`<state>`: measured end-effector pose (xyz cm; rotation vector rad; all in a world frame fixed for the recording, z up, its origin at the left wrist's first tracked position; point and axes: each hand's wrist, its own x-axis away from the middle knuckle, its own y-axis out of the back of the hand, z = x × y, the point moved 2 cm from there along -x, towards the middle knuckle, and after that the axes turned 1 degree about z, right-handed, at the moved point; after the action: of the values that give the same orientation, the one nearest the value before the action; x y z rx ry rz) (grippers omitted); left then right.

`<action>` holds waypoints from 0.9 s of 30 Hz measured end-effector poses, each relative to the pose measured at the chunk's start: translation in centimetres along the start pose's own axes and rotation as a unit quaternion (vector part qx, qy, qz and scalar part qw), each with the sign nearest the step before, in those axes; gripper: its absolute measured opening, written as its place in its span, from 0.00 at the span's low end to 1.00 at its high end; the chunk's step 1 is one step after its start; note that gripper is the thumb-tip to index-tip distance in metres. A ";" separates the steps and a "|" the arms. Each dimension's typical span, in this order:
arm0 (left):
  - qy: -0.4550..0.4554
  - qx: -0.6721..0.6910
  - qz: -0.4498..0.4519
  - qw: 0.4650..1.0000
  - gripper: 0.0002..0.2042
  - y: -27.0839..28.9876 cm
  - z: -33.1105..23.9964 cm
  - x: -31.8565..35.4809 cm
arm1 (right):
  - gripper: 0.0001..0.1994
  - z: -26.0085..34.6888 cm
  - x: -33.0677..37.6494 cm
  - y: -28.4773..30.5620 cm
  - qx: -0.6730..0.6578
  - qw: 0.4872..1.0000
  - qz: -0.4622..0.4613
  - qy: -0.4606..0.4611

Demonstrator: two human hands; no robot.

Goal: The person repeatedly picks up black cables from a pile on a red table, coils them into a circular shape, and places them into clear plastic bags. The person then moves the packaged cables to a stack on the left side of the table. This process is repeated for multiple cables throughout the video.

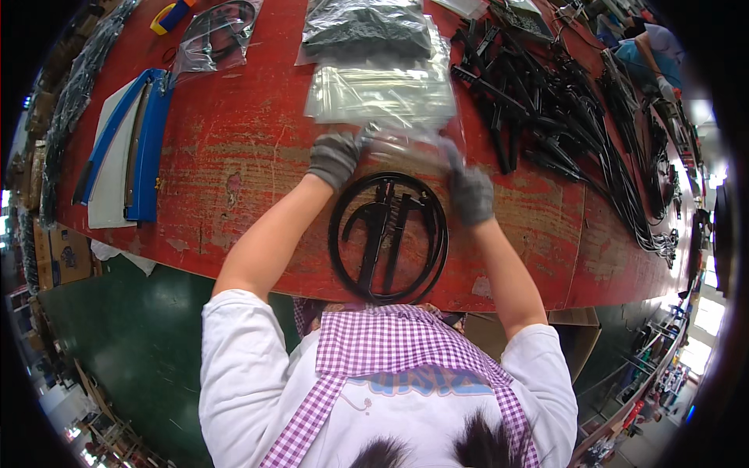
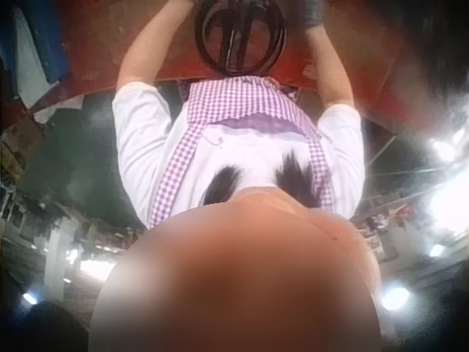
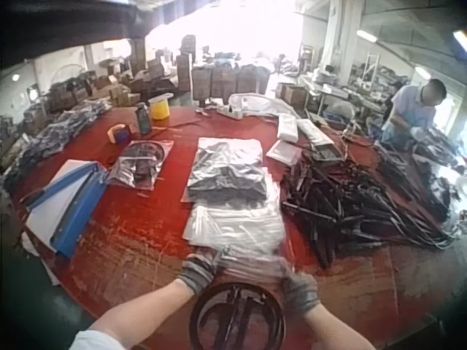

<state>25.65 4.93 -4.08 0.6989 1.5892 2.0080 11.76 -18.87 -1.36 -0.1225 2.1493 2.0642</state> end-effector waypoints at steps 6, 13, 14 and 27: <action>-0.173 0.063 -0.063 0.981 0.27 3.0 -0.9 13.3 | 0.29 4.4 15.5 2.5 0.038 0.976 0.125 0.172; -0.003 0.361 0.045 0.932 0.24 4.5 -6.0 28.6 | 0.17 6.2 18.5 5.7 -0.293 0.923 0.173 0.179; -0.019 0.408 0.016 0.912 0.18 5.3 -5.0 27.4 | 0.17 5.7 17.4 6.3 -0.327 0.907 0.202 0.175; 0.208 0.609 0.069 0.762 0.10 20.2 14.4 17.7 | 0.14 7.2 -8.5 22.1 -0.548 0.803 0.225 0.060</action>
<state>20.58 22.74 20.11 0.7936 3.1963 0.9525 16.80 -11.15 21.55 0.1536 0.7438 3.3726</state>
